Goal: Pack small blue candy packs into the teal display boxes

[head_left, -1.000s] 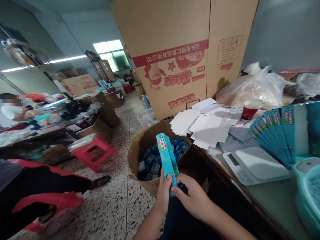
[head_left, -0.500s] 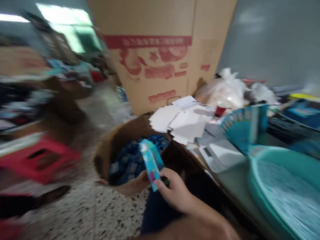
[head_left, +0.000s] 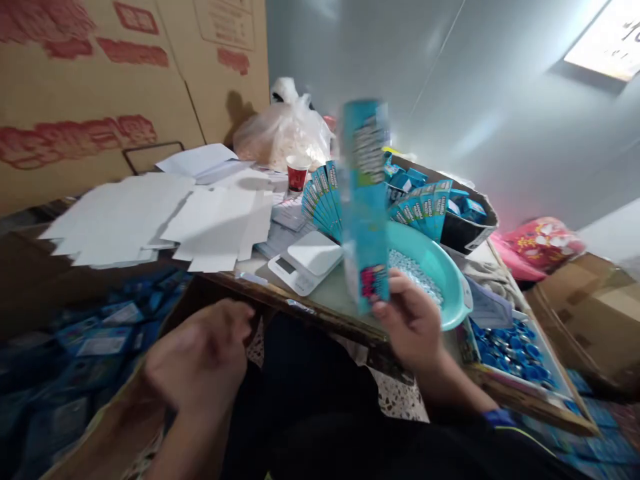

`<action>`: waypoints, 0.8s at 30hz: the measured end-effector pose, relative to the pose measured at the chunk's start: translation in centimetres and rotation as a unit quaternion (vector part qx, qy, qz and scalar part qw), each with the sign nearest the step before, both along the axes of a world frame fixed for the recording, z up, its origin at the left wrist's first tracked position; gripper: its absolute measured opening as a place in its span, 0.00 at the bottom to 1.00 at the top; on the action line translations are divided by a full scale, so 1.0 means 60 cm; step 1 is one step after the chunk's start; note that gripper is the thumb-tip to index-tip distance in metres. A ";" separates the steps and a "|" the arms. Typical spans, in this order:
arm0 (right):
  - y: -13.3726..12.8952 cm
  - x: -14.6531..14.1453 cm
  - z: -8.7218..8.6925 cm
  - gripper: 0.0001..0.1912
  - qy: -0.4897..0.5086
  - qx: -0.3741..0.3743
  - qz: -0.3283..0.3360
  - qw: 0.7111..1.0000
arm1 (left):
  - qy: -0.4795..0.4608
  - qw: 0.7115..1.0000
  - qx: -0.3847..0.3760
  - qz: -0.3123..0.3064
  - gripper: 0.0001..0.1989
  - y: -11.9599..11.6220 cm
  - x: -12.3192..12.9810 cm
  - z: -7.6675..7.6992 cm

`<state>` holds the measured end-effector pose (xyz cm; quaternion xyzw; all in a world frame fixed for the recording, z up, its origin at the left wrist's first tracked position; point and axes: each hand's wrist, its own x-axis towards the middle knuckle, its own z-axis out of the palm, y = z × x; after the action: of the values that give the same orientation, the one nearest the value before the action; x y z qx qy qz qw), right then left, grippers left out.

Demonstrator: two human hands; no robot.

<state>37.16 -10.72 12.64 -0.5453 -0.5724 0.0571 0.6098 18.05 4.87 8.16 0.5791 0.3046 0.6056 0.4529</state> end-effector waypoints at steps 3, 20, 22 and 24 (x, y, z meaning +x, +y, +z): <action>-0.035 0.084 0.055 0.04 -0.041 0.030 -0.089 0.995 | -0.005 1.000 0.003 -0.013 0.21 0.017 0.072 -0.013; 0.367 0.364 -0.002 0.14 -0.262 -0.335 -0.049 0.904 | 0.260 0.938 0.203 -0.109 0.28 0.385 0.481 0.059; 0.358 0.369 -0.005 0.15 -0.258 -0.341 -0.025 0.904 | 0.250 0.940 0.200 -0.117 0.30 0.379 0.471 0.056; 0.353 0.366 -0.010 0.15 -0.250 -0.345 -0.015 0.905 | 0.245 0.942 0.191 -0.127 0.32 0.376 0.462 0.057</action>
<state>59.14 10.47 12.05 -0.7262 -0.6425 0.1040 0.2213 45.80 27.41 11.60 0.8189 0.2086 0.4297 0.3181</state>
